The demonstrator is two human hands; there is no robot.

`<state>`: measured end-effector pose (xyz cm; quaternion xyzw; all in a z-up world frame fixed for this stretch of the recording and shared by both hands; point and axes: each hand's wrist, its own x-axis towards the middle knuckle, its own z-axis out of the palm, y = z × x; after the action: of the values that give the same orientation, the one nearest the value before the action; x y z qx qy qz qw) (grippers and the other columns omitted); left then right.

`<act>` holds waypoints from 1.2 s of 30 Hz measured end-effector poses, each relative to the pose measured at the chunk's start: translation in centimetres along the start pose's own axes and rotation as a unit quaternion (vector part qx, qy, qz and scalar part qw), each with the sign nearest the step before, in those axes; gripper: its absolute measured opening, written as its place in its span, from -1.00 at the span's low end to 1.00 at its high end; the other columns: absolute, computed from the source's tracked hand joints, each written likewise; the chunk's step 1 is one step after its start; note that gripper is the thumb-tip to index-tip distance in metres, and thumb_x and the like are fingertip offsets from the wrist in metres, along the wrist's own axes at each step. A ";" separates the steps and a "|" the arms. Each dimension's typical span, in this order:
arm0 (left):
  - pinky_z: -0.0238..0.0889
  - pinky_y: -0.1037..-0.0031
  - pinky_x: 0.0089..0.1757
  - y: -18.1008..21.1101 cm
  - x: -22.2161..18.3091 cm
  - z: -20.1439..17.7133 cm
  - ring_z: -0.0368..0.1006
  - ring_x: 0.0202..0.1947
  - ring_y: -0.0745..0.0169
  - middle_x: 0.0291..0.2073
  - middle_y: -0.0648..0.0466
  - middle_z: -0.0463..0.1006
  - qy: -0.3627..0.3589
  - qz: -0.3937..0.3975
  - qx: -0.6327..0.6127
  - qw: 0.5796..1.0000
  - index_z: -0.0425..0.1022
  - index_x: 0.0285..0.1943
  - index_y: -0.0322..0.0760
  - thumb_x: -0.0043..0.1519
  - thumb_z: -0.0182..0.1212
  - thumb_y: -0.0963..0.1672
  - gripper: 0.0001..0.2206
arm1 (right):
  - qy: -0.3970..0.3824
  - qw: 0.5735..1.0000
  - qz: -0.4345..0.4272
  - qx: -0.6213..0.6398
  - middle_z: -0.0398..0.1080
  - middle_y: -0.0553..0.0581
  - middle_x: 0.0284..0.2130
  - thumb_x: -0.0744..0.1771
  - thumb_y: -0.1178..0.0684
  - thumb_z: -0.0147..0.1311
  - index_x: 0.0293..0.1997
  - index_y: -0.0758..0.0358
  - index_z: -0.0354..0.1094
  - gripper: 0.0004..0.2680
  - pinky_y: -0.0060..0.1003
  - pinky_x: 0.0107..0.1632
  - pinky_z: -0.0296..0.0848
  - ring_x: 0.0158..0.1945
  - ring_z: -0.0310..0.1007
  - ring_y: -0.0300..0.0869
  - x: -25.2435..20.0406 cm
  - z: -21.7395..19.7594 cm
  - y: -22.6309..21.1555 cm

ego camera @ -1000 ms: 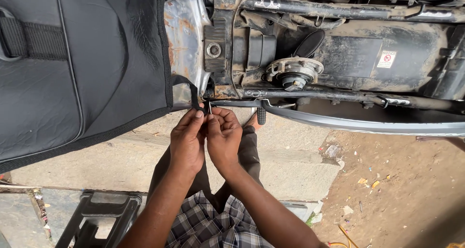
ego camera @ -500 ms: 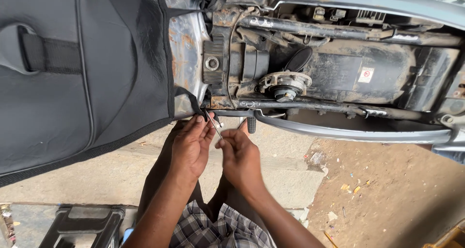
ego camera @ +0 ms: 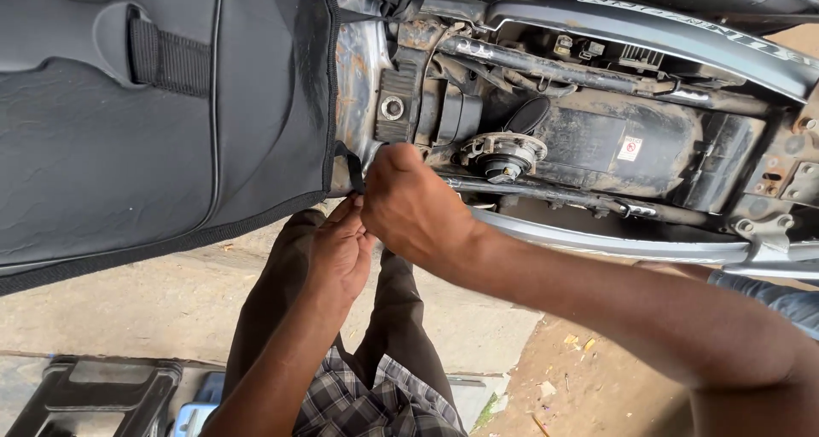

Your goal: Replacing or repairing parts on a motorcycle, specifically working on the tank bag and internal components.

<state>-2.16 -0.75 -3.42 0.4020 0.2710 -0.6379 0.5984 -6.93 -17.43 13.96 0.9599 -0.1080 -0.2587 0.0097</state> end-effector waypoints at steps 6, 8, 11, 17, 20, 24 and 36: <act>0.34 0.42 0.11 -0.2 1.0 -1.2 0.52 -0.06 0.33 -0.09 0.12 0.63 0.010 -0.010 -0.002 1.000 0.57 -0.02 -0.32 0.24 0.28 -0.21 -0.84 | 0.001 0.997 -0.081 0.010 0.42 -0.03 -0.42 0.28 0.00 0.09 -0.40 0.13 0.47 -0.89 -0.27 -0.09 0.27 -0.22 0.34 -0.17 0.9 2.9 1.9; 0.33 0.37 0.10 -0.1 1.1 -1.7 0.49 -0.09 0.27 -0.13 0.10 0.59 -0.003 -0.007 -0.009 1.000 0.55 -0.01 -0.33 0.33 0.32 -0.21 -0.89 | 0.056 0.996 -0.045 0.061 0.42 -0.03 -0.41 0.27 0.00 0.10 -0.38 0.14 0.47 -0.90 -0.27 -0.10 0.30 -0.21 0.36 -0.17 -0.1 4.9 1.3; 0.36 0.38 0.08 0.7 0.6 0.0 0.52 -0.09 0.24 -0.14 0.06 0.60 0.006 -0.014 0.022 1.000 0.55 -0.01 -0.38 0.30 0.30 -0.20 -0.85 | 0.180 0.960 0.078 0.198 0.45 0.05 -0.38 0.26 0.08 0.11 -0.29 0.21 0.47 -0.92 -0.21 -0.13 0.37 -0.22 0.42 -0.11 -1.5 7.9 -1.0; 0.36 0.42 0.00 1.4 0.0 1.0 0.51 -0.14 0.25 -0.12 -0.01 0.65 0.031 -0.026 0.070 0.997 0.57 0.02 -0.38 0.28 0.25 -0.17 -0.81 | 0.264 0.713 0.365 0.537 0.52 0.17 -0.31 0.32 0.25 0.08 -0.06 0.31 0.49 -0.86 -0.22 -0.20 0.47 -0.25 0.56 -0.02 -1.8 11.4 -6.4; 0.39 0.38 0.03 1.2 -0.1 1.1 0.52 -0.11 0.24 -0.13 -0.01 0.63 0.053 -0.017 0.085 0.995 0.55 0.03 -0.40 0.29 0.25 -0.18 -0.82 | 0.277 0.521 0.393 0.705 0.51 0.09 -0.31 0.38 0.24 0.06 -0.03 0.35 0.46 -0.89 -0.34 -0.19 0.46 -0.26 0.52 -0.17 -3.0 14.3 -8.0; 0.38 0.41 0.02 1.3 -0.1 1.4 0.51 -0.11 0.25 -0.11 -0.01 0.63 0.062 -0.010 0.093 0.994 0.54 0.01 -0.37 0.30 0.23 -0.18 -0.84 | 0.233 0.266 0.330 0.875 0.43 0.02 -0.33 0.40 0.25 -0.01 0.13 0.30 0.39 -0.82 -0.42 -0.17 0.32 -0.30 0.31 -0.28 -7.0 15.6 -7.2; 0.39 0.40 0.03 0.6 0.5 0.7 0.51 -0.13 0.24 -0.10 -0.03 0.63 0.057 -0.006 0.019 0.998 0.53 -0.05 -0.34 0.27 0.25 -0.19 -0.88 | 0.323 0.388 0.163 0.848 0.45 0.09 -0.12 0.42 0.30 0.02 0.00 0.25 0.29 -0.90 -0.36 0.03 0.48 -0.02 0.47 -0.26 -6.8 10.0 -1.3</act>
<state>-1.71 -1.65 -3.39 0.4472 0.2950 -0.6226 0.5704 -17.38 -14.31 8.51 0.4463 -0.4141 0.3032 -0.7331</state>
